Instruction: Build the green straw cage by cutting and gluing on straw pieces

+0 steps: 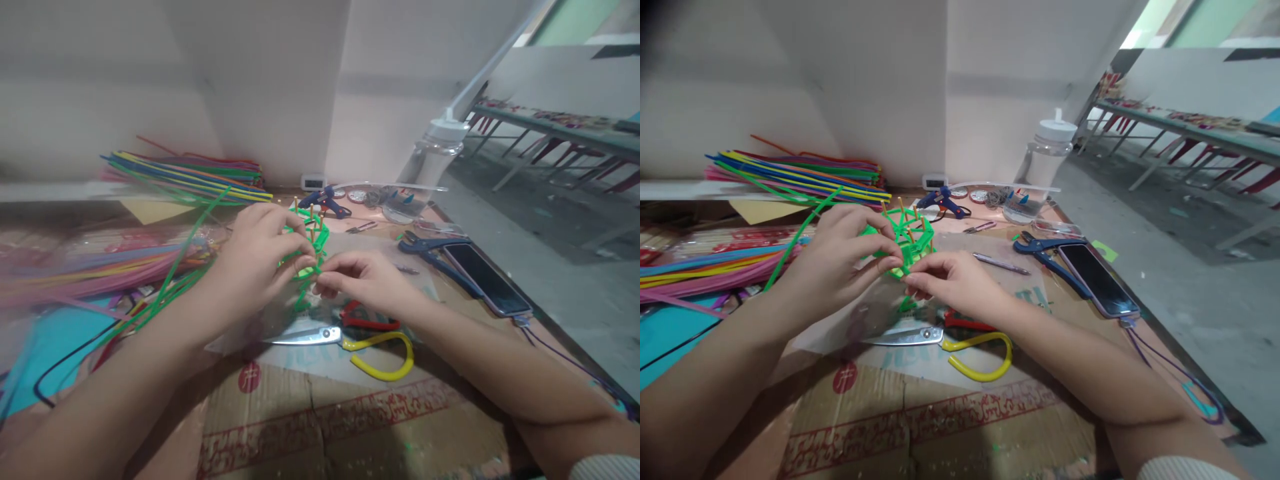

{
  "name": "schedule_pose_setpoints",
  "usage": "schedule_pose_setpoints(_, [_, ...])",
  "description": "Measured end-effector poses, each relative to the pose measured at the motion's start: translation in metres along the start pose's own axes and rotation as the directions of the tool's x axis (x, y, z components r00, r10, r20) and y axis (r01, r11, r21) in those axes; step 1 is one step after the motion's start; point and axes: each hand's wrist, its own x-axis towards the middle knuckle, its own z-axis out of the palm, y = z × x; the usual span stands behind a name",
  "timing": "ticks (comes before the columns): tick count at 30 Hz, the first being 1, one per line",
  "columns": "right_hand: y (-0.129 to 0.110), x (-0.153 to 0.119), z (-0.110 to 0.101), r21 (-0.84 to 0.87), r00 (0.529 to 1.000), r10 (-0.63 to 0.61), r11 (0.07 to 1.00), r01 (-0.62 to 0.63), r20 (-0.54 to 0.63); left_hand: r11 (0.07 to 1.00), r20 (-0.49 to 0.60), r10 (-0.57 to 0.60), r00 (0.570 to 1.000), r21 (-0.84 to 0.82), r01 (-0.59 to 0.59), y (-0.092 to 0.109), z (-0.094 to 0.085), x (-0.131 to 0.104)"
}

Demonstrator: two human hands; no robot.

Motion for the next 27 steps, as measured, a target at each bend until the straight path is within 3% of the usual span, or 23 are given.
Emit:
schedule_pose_setpoints(4, [0.003,-0.001,0.0,0.039,0.997,0.039,0.999,-0.037,-0.064,0.998,-0.006,-0.004,1.0,0.068,0.005,0.0,0.007,0.001])
schedule_pose_setpoints(8, [0.004,0.0,0.0,0.032,0.998,0.045,0.999,-0.043,-0.053,0.997,-0.033,0.004,0.999,0.083,-0.001,0.004,0.007,0.002])
schedule_pose_setpoints(11, [0.012,0.002,0.0,0.06,0.993,0.046,0.997,-0.04,-0.113,0.991,-0.073,-0.108,0.991,0.076,0.114,0.0,0.001,0.001])
schedule_pose_setpoints(15, [0.031,0.008,0.003,0.133,0.971,0.062,0.991,-0.032,-0.233,0.962,-0.077,-0.266,0.961,0.044,0.269,-0.023,-0.006,-0.003])
schedule_pose_setpoints(20, [0.043,0.011,0.011,0.184,0.954,0.054,0.983,0.001,-0.294,0.966,0.076,-0.24,0.968,-0.081,0.246,-0.046,0.003,-0.007])
schedule_pose_setpoints(27, [0.044,0.014,0.019,0.201,0.936,0.039,0.979,0.035,-0.351,0.966,0.094,-0.172,0.981,-0.177,0.186,-0.04,0.016,-0.004])
